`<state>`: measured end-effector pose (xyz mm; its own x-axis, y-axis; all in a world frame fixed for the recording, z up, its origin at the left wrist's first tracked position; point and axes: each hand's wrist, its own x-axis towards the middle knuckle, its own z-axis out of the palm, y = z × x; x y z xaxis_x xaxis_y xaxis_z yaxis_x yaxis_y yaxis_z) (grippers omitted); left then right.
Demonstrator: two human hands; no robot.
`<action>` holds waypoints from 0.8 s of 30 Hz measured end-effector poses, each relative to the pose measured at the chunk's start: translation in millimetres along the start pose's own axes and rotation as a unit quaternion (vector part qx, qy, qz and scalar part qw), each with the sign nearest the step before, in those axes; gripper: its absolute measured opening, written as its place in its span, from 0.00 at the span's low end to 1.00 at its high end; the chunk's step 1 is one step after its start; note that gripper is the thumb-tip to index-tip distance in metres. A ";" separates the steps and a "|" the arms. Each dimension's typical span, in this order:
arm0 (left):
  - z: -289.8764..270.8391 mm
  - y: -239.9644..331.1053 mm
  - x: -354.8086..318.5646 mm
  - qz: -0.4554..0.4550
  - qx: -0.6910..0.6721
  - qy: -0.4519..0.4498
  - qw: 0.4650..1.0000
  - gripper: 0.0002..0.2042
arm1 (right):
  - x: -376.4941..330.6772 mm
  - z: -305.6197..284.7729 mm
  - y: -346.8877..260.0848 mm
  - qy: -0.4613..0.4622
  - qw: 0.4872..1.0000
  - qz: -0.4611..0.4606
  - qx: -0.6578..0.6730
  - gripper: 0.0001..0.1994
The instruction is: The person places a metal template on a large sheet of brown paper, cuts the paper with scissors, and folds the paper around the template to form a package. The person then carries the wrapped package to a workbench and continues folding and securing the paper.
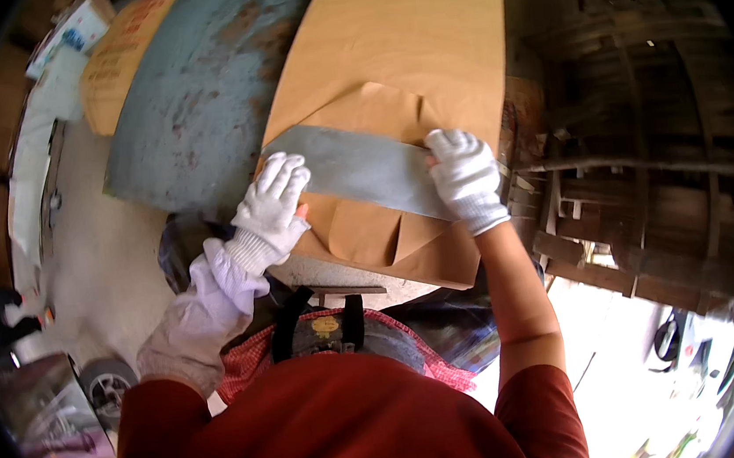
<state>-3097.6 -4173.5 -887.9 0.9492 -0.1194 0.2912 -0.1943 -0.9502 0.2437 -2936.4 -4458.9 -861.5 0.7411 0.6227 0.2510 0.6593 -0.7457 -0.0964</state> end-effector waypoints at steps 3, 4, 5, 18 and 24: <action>5.6 -7.2 -5.7 0.009 -0.011 0.000 1.000 0.30 | -2.0 9.4 -36.1 0.106 0.982 -0.148 0.056 0.18; 8.4 -7.7 -13.6 0.016 0.006 0.019 1.000 0.31 | -6.9 9.6 -51.0 0.059 0.984 -0.138 0.098 0.26; 6.3 -7.8 -11.2 0.030 0.023 0.014 0.999 0.30 | -11.1 11.8 -52.1 0.052 0.985 -0.128 0.105 0.29; 0.7 1.1 -3.5 0.024 0.076 -0.089 0.993 0.30 | -22.2 19.6 -34.1 0.062 0.982 -0.115 0.137 0.32; -6.1 9.2 -0.2 0.005 0.084 -0.110 0.990 0.29 | -21.2 17.6 -37.8 0.033 0.982 -0.113 0.150 0.32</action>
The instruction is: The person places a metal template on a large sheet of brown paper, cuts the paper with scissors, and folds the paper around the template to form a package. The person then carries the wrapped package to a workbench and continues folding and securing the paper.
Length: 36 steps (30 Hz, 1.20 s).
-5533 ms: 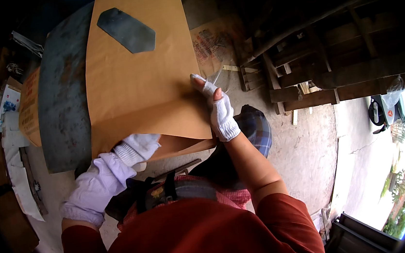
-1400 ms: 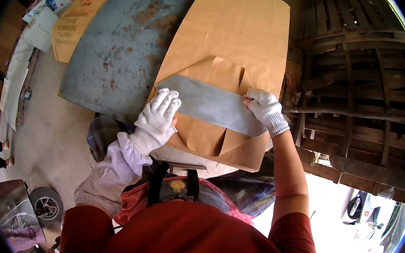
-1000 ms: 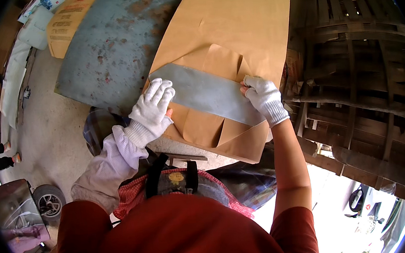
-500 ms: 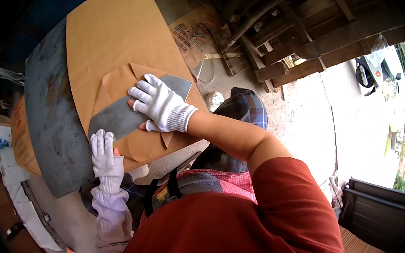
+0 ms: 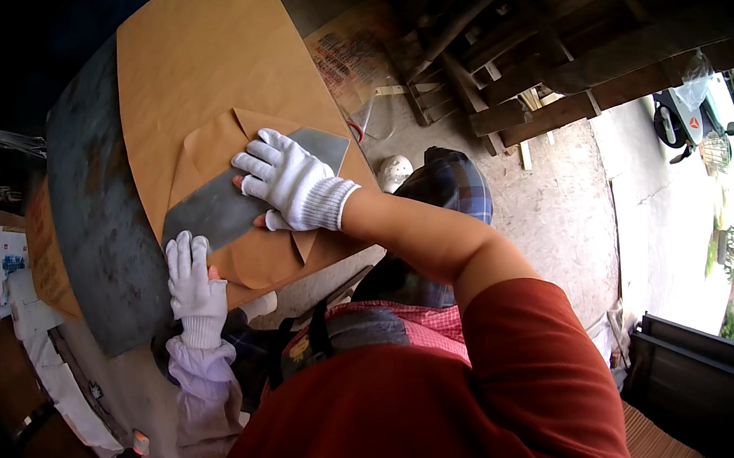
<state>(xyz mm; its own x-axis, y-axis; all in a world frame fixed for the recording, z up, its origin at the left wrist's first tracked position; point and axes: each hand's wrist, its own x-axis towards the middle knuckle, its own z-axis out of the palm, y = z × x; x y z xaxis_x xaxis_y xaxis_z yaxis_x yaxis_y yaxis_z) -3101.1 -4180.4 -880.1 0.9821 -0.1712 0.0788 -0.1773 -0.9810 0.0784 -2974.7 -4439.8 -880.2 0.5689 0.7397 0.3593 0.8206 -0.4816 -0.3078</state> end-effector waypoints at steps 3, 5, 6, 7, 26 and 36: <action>-14.8 -2.2 7.8 0.023 -0.016 -0.001 1.000 0.28 | 1.2 -0.5 -0.9 -0.006 1.000 0.005 -0.010 0.30; -33.0 1.9 18.1 0.051 -0.051 -0.041 0.997 0.26 | -2.2 -1.5 0.4 0.008 0.998 0.039 0.041 0.26; -41.2 3.2 24.5 0.064 -0.074 -0.080 0.992 0.25 | -8.7 -1.7 7.8 0.020 0.993 0.070 0.092 0.23; -42.9 2.7 26.9 0.084 -0.066 -0.071 0.992 0.24 | -15.1 1.4 23.8 0.052 0.976 0.068 0.201 0.14; -35.2 -5.8 92.9 -0.289 -0.125 -0.186 0.931 0.30 | -17.5 -16.4 5.6 -0.034 0.950 0.295 -0.101 0.32; -61.7 -10.3 157.7 -0.275 -0.052 -0.299 0.912 0.45 | 75.1 -52.9 29.9 -0.327 0.841 0.423 -0.079 0.31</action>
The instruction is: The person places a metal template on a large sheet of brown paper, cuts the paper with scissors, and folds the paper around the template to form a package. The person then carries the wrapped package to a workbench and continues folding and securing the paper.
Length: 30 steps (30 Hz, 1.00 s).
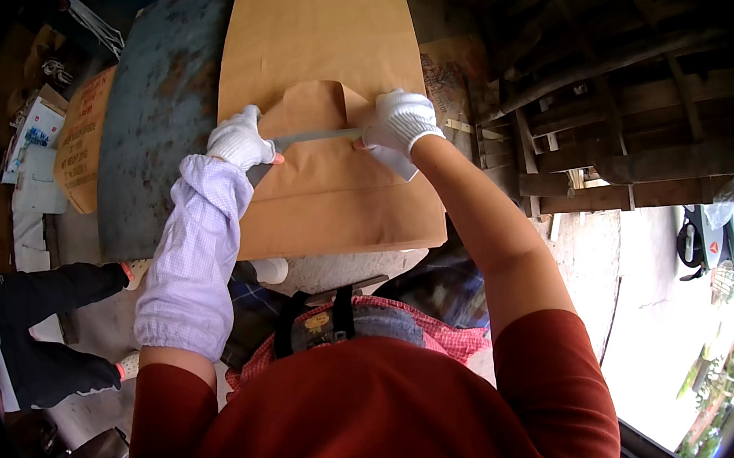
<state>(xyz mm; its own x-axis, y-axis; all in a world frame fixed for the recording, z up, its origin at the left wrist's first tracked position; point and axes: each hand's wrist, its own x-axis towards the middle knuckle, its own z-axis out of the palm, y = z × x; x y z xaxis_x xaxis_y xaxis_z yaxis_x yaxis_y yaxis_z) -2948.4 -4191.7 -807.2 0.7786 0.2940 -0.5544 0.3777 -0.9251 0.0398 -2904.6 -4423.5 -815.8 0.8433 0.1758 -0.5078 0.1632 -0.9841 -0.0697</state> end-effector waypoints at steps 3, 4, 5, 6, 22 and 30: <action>15.6 -7.5 -5.6 0.105 -0.002 0.061 0.993 0.38 | -12.5 31.8 10.7 0.175 0.976 -0.120 0.052 0.20; 49.6 -38.2 15.8 0.275 -0.016 0.150 0.950 0.33 | -9.4 45.9 9.8 0.168 0.968 -0.165 0.080 0.18; 86.4 -58.3 31.3 0.362 0.055 0.248 0.897 0.35 | -6.1 71.2 20.3 0.222 0.942 -0.248 0.048 0.21; 112.2 -65.6 37.6 0.448 0.125 0.336 0.819 0.37 | -7.4 91.9 34.1 0.273 0.907 -0.321 0.016 0.25; 57.7 -74.9 -18.6 0.046 -0.145 0.173 0.973 0.40 | -41.7 61.0 40.9 0.338 0.921 -0.186 0.061 0.29; 62.4 -120.4 7.5 0.006 -0.299 0.053 0.953 0.14 | 37.9 36.0 53.5 0.291 0.903 -0.042 0.313 0.17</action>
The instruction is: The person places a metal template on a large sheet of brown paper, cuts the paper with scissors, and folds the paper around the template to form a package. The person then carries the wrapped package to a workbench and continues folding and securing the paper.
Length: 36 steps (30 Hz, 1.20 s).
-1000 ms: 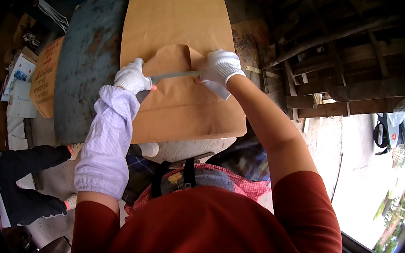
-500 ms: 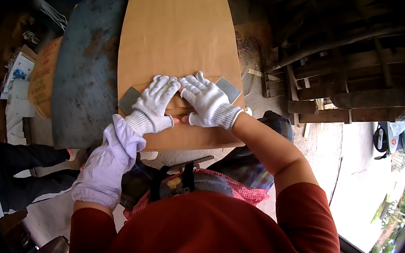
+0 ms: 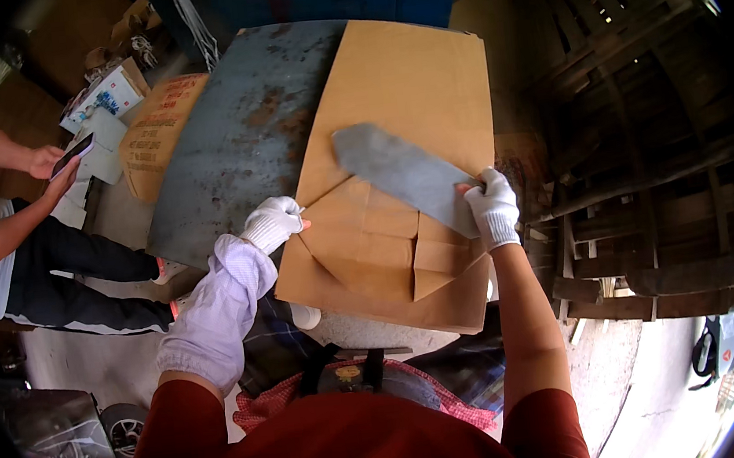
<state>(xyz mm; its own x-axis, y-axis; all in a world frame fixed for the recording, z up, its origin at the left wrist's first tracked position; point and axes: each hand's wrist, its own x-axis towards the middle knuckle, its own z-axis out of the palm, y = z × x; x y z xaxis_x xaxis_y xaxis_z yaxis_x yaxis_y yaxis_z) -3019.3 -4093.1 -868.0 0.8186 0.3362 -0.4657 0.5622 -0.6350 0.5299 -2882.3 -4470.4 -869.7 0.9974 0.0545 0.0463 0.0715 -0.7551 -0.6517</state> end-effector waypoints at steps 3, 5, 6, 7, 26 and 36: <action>1.5 6.2 -1.7 -0.023 -0.053 -0.020 0.998 0.08 | -0.2 -1.1 17.0 0.145 0.959 -0.171 -0.173 0.15; 0.2 -0.5 -13.4 0.024 -0.043 0.022 0.999 0.06 | -31.9 -3.6 11.7 0.132 0.929 -0.235 -0.252 0.17; 0.9 -8.6 -13.9 0.050 -0.040 0.053 0.997 0.07 | -51.1 -4.1 14.7 0.058 0.943 -0.194 -0.265 0.18; -6.8 -8.7 -23.4 0.084 -0.010 0.104 0.991 0.07 | -71.2 -10.7 -8.0 -0.065 0.951 -0.117 -0.278 0.18; -172.7 -292.7 30.9 -0.035 -0.157 0.383 0.910 0.05 | -98.2 195.4 -267.1 -0.241 0.926 -0.256 -0.135 0.10; -171.5 -343.7 61.2 -0.182 0.018 0.375 0.909 0.10 | -135.5 195.5 -242.5 -0.152 0.898 -0.407 -0.070 0.18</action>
<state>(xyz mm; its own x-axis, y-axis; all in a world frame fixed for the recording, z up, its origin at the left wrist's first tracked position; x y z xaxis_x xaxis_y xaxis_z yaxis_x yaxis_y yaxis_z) -3142.2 -3735.0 -957.1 0.4359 0.8999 0.0156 0.8188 -0.4037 0.4081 -3035.0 -4166.9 -866.0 0.5702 0.7854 0.2409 0.7969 -0.4576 -0.3943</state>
